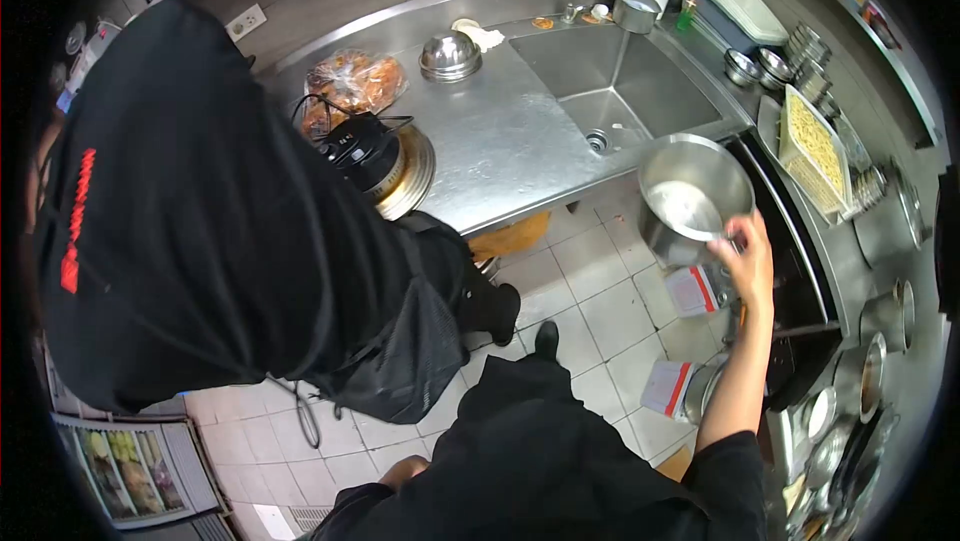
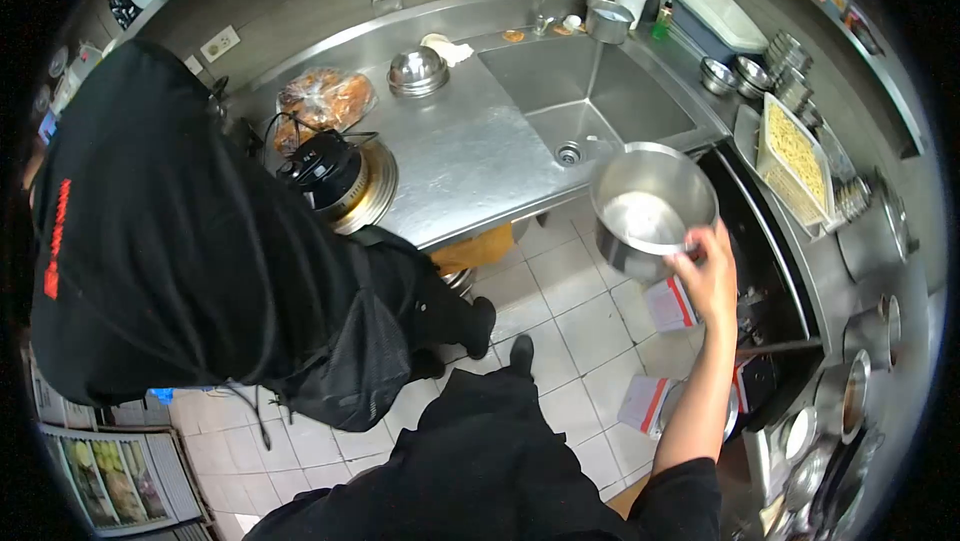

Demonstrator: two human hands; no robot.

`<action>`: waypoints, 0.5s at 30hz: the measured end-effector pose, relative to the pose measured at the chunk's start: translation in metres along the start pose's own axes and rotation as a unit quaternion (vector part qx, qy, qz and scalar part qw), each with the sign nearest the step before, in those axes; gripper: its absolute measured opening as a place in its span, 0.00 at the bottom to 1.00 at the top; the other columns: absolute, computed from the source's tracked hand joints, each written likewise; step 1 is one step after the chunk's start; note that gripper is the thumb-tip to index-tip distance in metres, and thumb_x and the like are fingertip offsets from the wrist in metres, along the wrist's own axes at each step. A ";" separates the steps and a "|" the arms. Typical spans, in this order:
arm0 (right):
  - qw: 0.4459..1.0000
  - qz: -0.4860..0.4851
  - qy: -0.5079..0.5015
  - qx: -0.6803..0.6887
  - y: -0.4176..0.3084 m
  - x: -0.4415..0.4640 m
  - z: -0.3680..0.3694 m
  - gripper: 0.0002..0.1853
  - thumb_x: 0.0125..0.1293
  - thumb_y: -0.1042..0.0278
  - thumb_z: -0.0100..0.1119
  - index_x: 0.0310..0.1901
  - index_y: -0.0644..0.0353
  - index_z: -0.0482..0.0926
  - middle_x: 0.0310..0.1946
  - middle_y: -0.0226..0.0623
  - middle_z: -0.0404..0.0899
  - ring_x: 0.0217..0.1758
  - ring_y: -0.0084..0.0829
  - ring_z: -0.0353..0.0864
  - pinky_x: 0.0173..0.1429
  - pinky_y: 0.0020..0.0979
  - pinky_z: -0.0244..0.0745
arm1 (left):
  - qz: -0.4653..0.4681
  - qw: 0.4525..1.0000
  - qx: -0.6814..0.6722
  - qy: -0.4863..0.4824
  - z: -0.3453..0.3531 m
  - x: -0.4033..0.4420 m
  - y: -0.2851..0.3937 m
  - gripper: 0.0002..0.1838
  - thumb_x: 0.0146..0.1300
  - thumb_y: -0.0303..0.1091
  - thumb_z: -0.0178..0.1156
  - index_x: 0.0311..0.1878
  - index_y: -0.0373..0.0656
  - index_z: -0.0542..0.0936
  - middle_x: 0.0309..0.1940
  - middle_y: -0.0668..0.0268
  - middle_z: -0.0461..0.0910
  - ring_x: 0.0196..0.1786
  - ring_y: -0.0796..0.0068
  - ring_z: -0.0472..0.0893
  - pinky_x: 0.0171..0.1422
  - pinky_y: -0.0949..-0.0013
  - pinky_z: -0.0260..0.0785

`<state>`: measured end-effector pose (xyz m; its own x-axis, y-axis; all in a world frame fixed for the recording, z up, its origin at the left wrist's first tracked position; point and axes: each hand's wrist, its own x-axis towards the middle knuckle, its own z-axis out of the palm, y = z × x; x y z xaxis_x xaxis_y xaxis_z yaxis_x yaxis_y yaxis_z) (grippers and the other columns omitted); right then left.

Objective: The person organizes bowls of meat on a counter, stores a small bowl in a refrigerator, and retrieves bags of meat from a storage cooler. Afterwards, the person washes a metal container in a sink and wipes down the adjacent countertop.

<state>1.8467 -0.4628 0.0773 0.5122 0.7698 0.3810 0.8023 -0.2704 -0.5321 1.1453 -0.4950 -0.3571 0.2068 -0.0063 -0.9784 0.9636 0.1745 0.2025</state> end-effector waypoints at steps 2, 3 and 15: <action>1.000 -0.005 -0.005 0.007 0.016 0.069 0.019 0.16 0.49 0.68 0.69 0.37 0.61 0.73 0.42 0.42 0.72 0.42 0.37 0.74 0.46 0.32 0.70 | 0.004 1.000 -0.017 -0.012 0.010 0.024 0.039 0.27 0.62 0.49 0.57 0.63 0.51 0.70 0.45 0.57 0.81 0.40 0.58 0.83 0.40 0.52 0.76; 1.000 -0.009 -0.010 -0.007 0.019 0.101 0.030 0.15 0.53 0.65 0.68 0.38 0.60 0.74 0.43 0.45 0.73 0.46 0.41 0.76 0.48 0.34 0.71 | 0.008 0.999 -0.027 -0.015 0.012 0.037 0.061 0.27 0.62 0.50 0.57 0.62 0.51 0.70 0.45 0.57 0.81 0.40 0.59 0.82 0.40 0.52 0.76; 0.985 -0.031 -0.167 -0.015 0.178 0.371 0.247 0.17 0.57 0.53 0.67 0.41 0.56 0.79 0.38 0.43 0.78 0.44 0.42 0.78 0.48 0.38 0.72 | -0.061 0.919 -0.363 0.143 -0.052 0.065 0.303 0.25 0.65 0.57 0.53 0.53 0.47 0.74 0.45 0.65 0.79 0.41 0.67 0.82 0.38 0.56 0.76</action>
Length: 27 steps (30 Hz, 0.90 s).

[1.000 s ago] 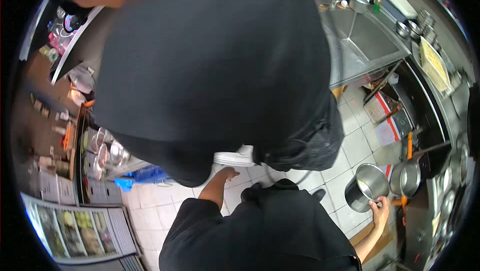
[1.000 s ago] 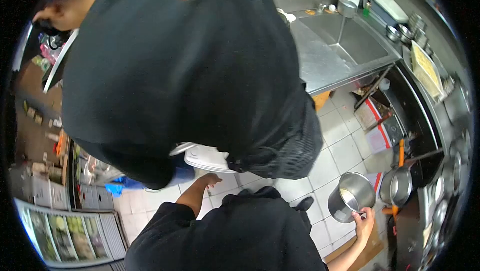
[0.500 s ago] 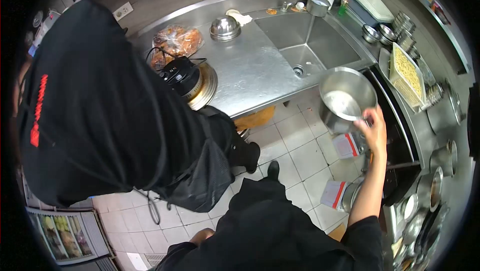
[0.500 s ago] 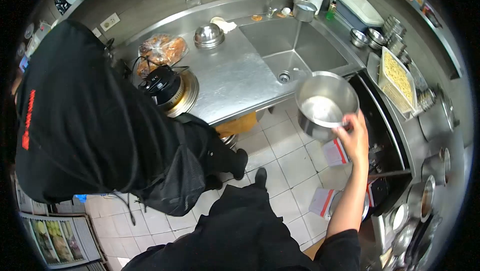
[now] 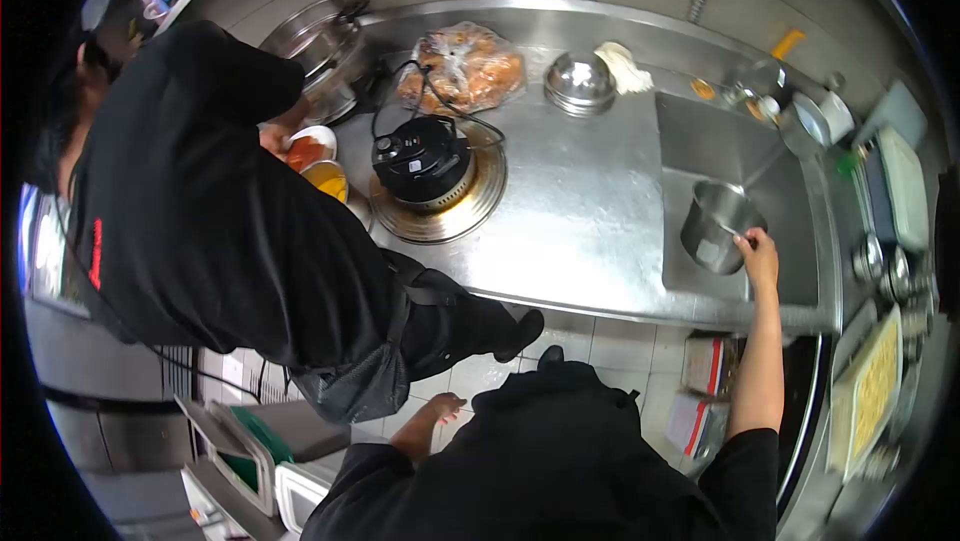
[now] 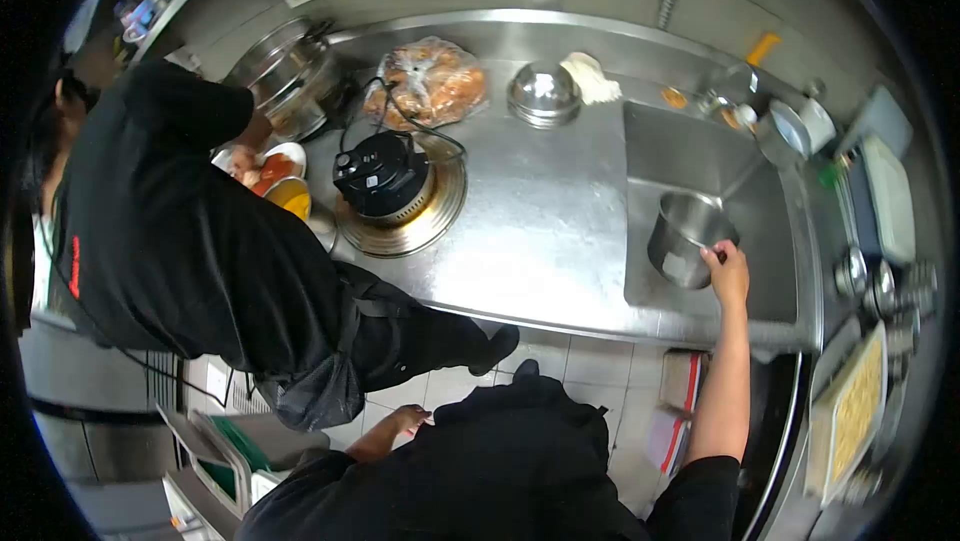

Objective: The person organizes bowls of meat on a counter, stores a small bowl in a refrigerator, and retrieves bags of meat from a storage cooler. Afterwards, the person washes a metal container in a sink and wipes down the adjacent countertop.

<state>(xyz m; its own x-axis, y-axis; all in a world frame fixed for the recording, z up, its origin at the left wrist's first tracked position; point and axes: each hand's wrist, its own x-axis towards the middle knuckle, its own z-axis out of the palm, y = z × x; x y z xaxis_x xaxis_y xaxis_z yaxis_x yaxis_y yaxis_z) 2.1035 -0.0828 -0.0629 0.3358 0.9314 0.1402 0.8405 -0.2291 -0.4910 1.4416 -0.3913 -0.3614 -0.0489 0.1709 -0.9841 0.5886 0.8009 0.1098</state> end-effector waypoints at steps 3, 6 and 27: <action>0.999 -0.048 -0.016 0.004 0.024 0.060 0.049 0.17 0.55 0.57 0.69 0.36 0.61 0.77 0.32 0.43 0.80 0.34 0.38 0.78 0.41 0.35 0.71 | 0.005 0.990 -0.127 0.066 0.019 -0.053 0.001 0.26 0.65 0.57 0.53 0.53 0.45 0.74 0.47 0.62 0.79 0.42 0.67 0.82 0.37 0.58 0.77; 0.997 -0.051 -0.060 0.013 0.048 0.112 0.099 0.17 0.55 0.56 0.69 0.36 0.61 0.77 0.29 0.44 0.80 0.33 0.39 0.79 0.40 0.36 0.71 | -0.075 0.974 -0.195 0.089 0.074 -0.070 -0.020 0.25 0.65 0.56 0.55 0.53 0.44 0.74 0.46 0.60 0.80 0.43 0.65 0.82 0.38 0.57 0.78; 0.995 -0.068 -0.069 -0.030 0.175 0.185 0.316 0.15 0.63 0.69 0.55 0.51 0.59 0.74 0.54 0.53 0.73 0.55 0.51 0.74 0.57 0.44 0.70 | -0.033 0.929 -0.337 0.152 0.339 -0.204 0.109 0.24 0.65 0.46 0.58 0.54 0.34 0.75 0.51 0.55 0.78 0.49 0.66 0.80 0.55 0.56 0.73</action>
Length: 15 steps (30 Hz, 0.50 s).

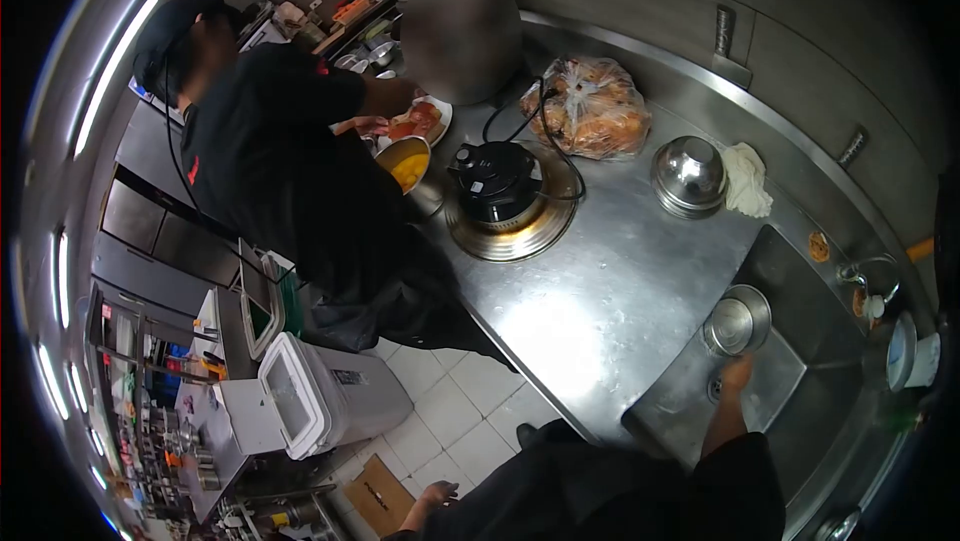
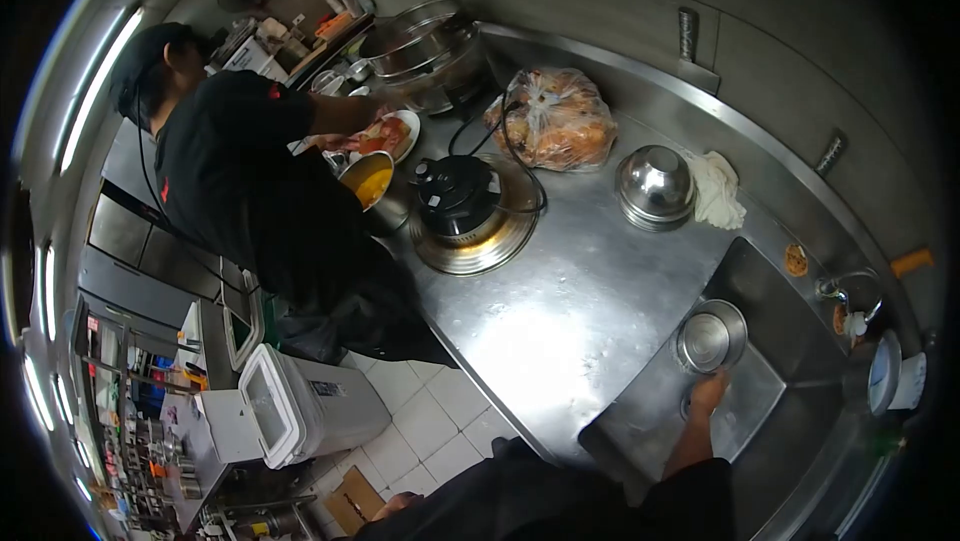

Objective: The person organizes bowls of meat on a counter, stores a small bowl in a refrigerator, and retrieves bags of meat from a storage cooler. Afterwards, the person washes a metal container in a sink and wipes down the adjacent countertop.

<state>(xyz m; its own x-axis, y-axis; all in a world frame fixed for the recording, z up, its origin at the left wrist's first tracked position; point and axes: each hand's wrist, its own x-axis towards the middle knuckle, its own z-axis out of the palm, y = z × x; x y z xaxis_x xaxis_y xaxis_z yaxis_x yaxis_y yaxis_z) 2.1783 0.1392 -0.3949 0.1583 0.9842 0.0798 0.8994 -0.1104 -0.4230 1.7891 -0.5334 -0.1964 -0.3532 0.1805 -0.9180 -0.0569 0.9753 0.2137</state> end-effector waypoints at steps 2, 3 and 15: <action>0.998 0.013 0.018 0.050 -0.010 0.008 -0.001 0.13 0.64 0.67 0.54 0.50 0.59 0.75 0.50 0.52 0.76 0.52 0.50 0.76 0.54 0.44 0.71 | -0.093 0.984 -0.145 0.032 -0.008 0.003 -0.010 0.24 0.66 0.47 0.57 0.54 0.35 0.75 0.53 0.54 0.78 0.50 0.65 0.80 0.55 0.56 0.72; 0.994 0.029 0.036 0.101 -0.025 0.014 -0.010 0.13 0.65 0.65 0.54 0.48 0.59 0.76 0.47 0.51 0.79 0.49 0.50 0.78 0.52 0.44 0.72 | -0.099 0.982 -0.157 0.029 -0.012 0.005 -0.019 0.24 0.66 0.47 0.57 0.54 0.35 0.75 0.53 0.54 0.78 0.50 0.65 0.80 0.55 0.56 0.72; 0.915 -0.140 0.047 0.376 -0.319 -0.124 -0.174 0.09 0.67 0.71 0.54 0.47 0.56 0.78 0.38 0.29 0.79 0.39 0.22 0.77 0.43 0.24 0.72 | -0.005 0.996 -0.077 -0.034 -0.128 0.104 -0.159 0.21 0.67 0.47 0.54 0.54 0.40 0.72 0.49 0.55 0.78 0.47 0.59 0.81 0.46 0.52 0.74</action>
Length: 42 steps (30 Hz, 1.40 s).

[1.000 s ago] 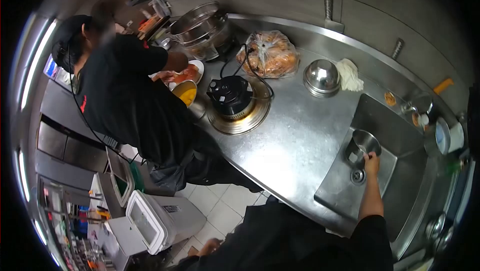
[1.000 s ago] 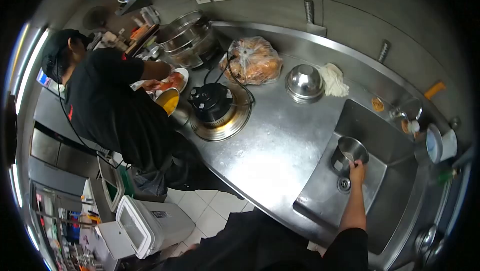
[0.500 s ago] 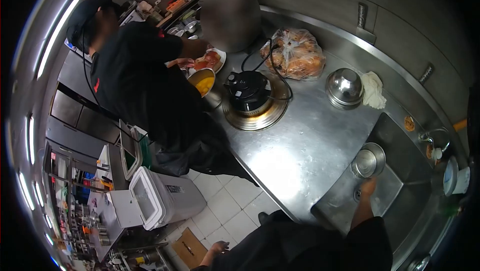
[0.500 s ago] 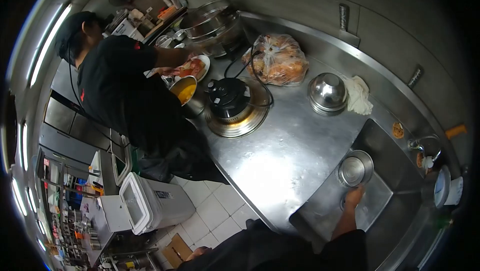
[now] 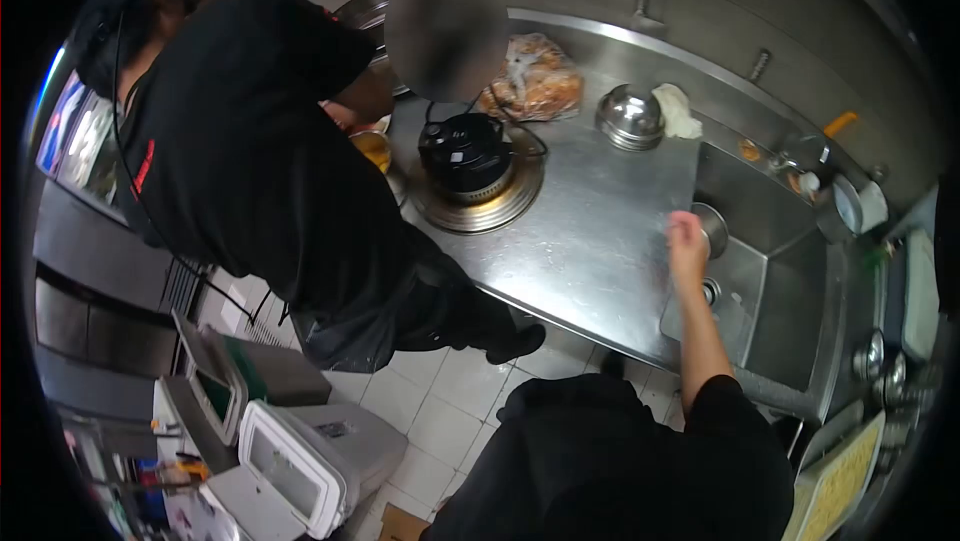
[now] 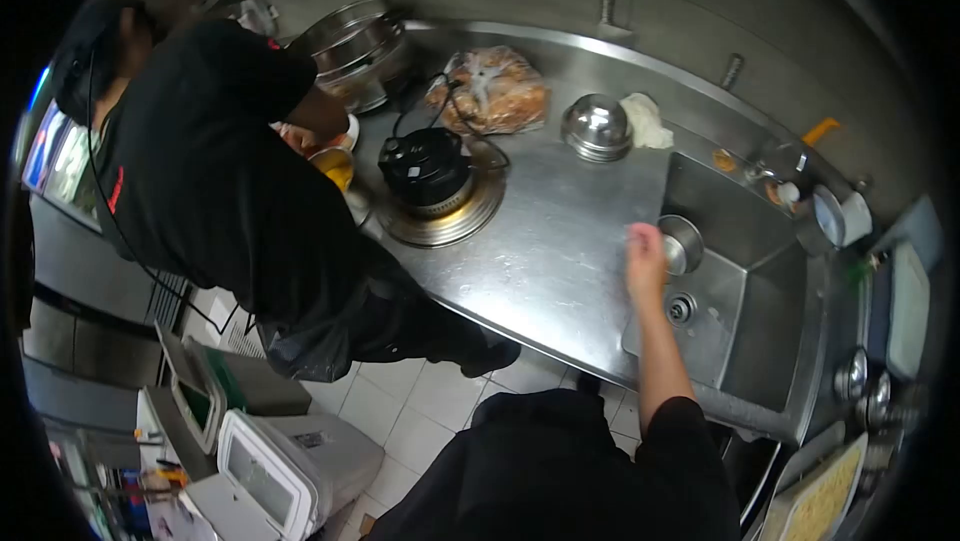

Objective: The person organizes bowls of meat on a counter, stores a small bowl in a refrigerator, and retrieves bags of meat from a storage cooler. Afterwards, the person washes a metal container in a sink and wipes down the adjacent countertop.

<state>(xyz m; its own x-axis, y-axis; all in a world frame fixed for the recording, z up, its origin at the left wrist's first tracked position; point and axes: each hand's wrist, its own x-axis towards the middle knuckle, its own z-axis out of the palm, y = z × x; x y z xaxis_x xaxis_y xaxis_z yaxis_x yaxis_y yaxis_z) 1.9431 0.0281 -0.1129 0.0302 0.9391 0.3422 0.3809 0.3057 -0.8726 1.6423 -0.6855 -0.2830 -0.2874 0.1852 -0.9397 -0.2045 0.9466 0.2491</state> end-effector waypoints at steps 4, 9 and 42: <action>0.997 -0.044 -0.057 -0.024 -0.069 0.012 0.023 0.19 0.60 0.74 0.59 0.55 0.56 0.76 0.47 0.38 0.78 0.44 0.30 0.79 0.51 0.30 0.74 | -0.047 0.976 -0.205 0.060 -0.060 0.040 0.008 0.20 0.67 0.46 0.53 0.54 0.42 0.71 0.48 0.55 0.78 0.46 0.57 0.81 0.44 0.51 0.75; 0.969 -0.075 -0.012 -0.235 -0.054 0.150 0.014 0.25 0.59 0.73 0.58 0.60 0.52 0.73 0.51 0.42 0.75 0.41 0.37 0.77 0.50 0.35 0.74 | 0.023 0.960 -0.241 0.138 -0.065 0.025 0.039 0.19 0.67 0.46 0.53 0.53 0.42 0.70 0.46 0.56 0.78 0.44 0.58 0.82 0.40 0.53 0.76; 0.925 -0.192 -0.200 -0.260 0.019 0.094 0.047 0.27 0.54 0.56 0.67 0.56 0.53 0.77 0.67 0.49 0.63 0.70 0.48 0.60 0.74 0.47 0.50 | 0.063 0.987 0.057 0.139 0.070 -0.003 0.174 0.25 0.62 0.53 0.59 0.48 0.39 0.79 0.28 0.60 0.83 0.35 0.69 0.83 0.40 0.66 0.73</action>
<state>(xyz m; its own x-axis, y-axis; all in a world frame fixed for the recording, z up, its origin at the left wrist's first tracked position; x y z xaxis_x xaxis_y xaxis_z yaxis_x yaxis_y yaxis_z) 1.9103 0.1294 -0.1137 -0.5047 0.7914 0.3450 0.6880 0.6101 -0.3930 1.6729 -0.5027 -0.2536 -0.5524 0.2394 -0.7985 -0.0477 0.9472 0.3170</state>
